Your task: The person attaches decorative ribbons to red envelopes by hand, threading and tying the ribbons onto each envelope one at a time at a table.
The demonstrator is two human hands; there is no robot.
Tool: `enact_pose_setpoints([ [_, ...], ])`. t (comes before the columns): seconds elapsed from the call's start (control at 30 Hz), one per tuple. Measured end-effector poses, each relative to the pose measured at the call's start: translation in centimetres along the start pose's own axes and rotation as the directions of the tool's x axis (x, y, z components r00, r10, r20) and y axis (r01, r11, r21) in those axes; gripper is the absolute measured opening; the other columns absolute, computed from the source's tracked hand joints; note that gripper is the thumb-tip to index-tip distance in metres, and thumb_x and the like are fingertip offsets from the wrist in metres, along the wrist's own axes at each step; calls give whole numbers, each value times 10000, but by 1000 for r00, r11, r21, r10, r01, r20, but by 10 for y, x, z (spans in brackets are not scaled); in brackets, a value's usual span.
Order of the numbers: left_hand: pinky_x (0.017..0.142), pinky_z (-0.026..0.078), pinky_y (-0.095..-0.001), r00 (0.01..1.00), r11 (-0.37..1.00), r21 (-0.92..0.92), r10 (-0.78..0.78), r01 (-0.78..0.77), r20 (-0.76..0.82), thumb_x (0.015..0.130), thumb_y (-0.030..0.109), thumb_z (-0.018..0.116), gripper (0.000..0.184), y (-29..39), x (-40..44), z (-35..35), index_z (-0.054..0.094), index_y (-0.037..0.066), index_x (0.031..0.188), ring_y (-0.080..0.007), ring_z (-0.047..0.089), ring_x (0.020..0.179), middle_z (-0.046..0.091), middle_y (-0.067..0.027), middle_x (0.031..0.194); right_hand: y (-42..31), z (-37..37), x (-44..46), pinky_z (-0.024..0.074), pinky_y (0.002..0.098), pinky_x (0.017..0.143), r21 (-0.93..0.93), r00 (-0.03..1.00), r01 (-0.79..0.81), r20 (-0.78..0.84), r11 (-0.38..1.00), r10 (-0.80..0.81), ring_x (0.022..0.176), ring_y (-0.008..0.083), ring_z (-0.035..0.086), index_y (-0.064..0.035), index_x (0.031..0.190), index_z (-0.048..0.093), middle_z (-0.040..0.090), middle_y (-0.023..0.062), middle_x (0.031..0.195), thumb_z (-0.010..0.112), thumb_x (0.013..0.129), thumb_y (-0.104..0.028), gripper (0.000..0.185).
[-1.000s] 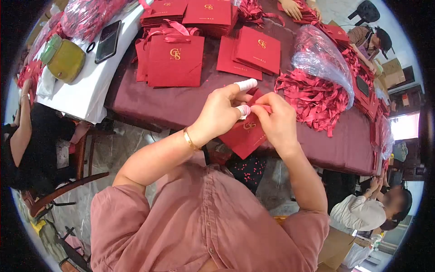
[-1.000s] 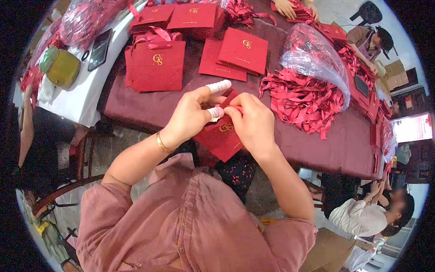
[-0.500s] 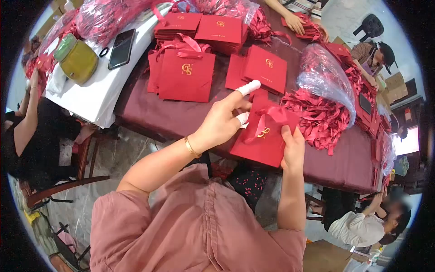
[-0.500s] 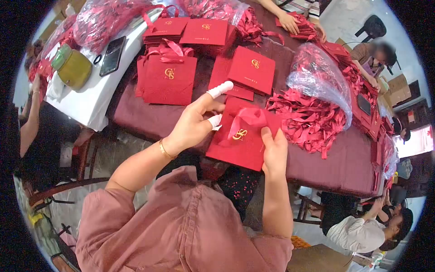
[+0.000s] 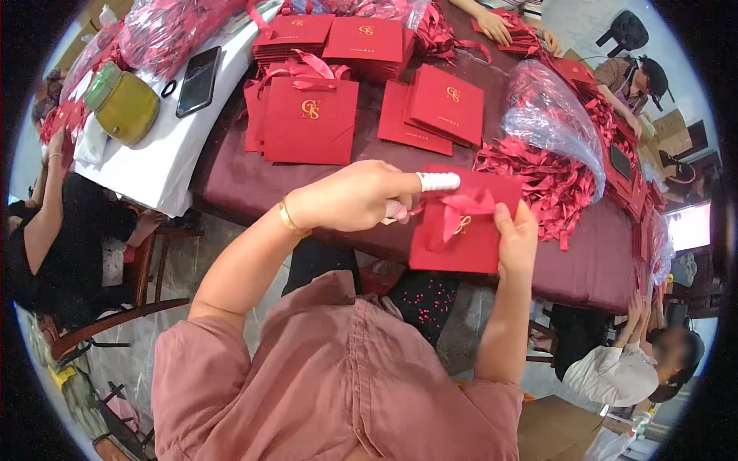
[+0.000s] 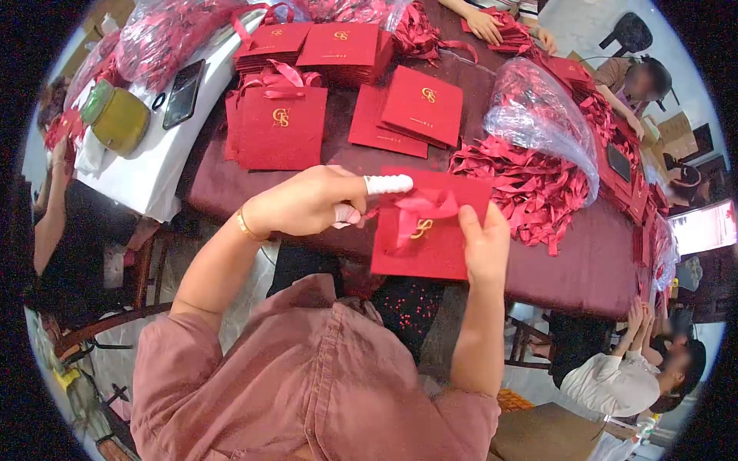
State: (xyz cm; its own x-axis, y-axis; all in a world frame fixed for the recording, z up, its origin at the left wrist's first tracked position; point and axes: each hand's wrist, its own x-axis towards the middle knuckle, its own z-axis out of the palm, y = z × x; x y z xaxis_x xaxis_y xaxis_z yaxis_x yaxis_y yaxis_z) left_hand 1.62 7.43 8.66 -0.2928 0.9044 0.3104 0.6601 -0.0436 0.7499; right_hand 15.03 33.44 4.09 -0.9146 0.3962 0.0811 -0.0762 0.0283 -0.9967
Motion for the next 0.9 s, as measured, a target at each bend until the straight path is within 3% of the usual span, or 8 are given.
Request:
enact_pose_setpoints([
  [0.07,704,518,-360,977,966,-160,-212,206,-25,848,74,643,85,3,-5,0,618,24,911,-258,654,762,677,-97,851,-4,-1,0,446,304,941,10,1000,-12,-13,1000,12,1039,153,592,21,1216,573,639,75,1157,545,967,-92,275],
  [0.17,850,483,-370,852,996,77,8,38,-523,855,104,655,197,6,-4,15,621,40,1039,-247,620,969,654,-112,1063,-5,-3,1,450,296,929,139,998,-35,-53,990,42,1034,137,596,-2,1205,584,642,57,1152,541,971,-107,259],
  [0.27,883,462,-399,916,975,219,66,25,-397,767,70,705,629,14,-9,22,488,48,1357,-307,581,955,636,-131,1059,-1,-3,1,456,289,918,184,994,-49,-84,982,65,1029,137,599,0,1204,582,640,61,1152,537,973,-104,257],
  [0.4,878,463,-413,971,998,68,25,-10,-236,739,-6,670,582,3,-14,48,524,40,1300,-320,564,912,633,-120,1058,7,5,3,465,297,904,169,996,3,-88,986,12,1002,143,594,18,1197,575,640,76,1138,535,965,-51,246],
  [0.5,839,474,-437,973,997,-49,45,-58,-227,727,-23,643,420,5,-13,51,593,50,1138,-344,589,899,600,-141,861,8,10,0,463,289,900,90,994,74,-86,993,-66,994,133,584,27,1173,577,639,71,1118,531,967,-45,222],
  [0.57,825,473,-418,982,983,-170,-102,74,-161,723,-58,600,724,17,-10,48,447,113,1410,-334,580,866,583,-139,865,8,13,0,458,285,913,-25,992,102,-75,994,-103,1006,135,588,18,1182,580,639,62,1126,519,978,-57,225],
  [0.7,801,478,-405,977,943,-275,-209,188,-47,717,-82,559,884,23,-8,41,289,174,1518,-328,569,833,580,-143,910,9,13,-1,453,285,920,-23,990,107,-87,994,-109,1010,129,583,21,1180,580,638,61,1131,521,977,-52,224],
  [0.9,763,479,-407,1000,972,234,21,-19,-8,721,-53,558,801,14,-5,41,385,163,1473,-289,580,832,595,-118,830,2,10,-6,452,291,916,-173,986,148,-47,974,-158,997,141,585,29,1179,578,640,56,1113,533,969,-54,231],
])
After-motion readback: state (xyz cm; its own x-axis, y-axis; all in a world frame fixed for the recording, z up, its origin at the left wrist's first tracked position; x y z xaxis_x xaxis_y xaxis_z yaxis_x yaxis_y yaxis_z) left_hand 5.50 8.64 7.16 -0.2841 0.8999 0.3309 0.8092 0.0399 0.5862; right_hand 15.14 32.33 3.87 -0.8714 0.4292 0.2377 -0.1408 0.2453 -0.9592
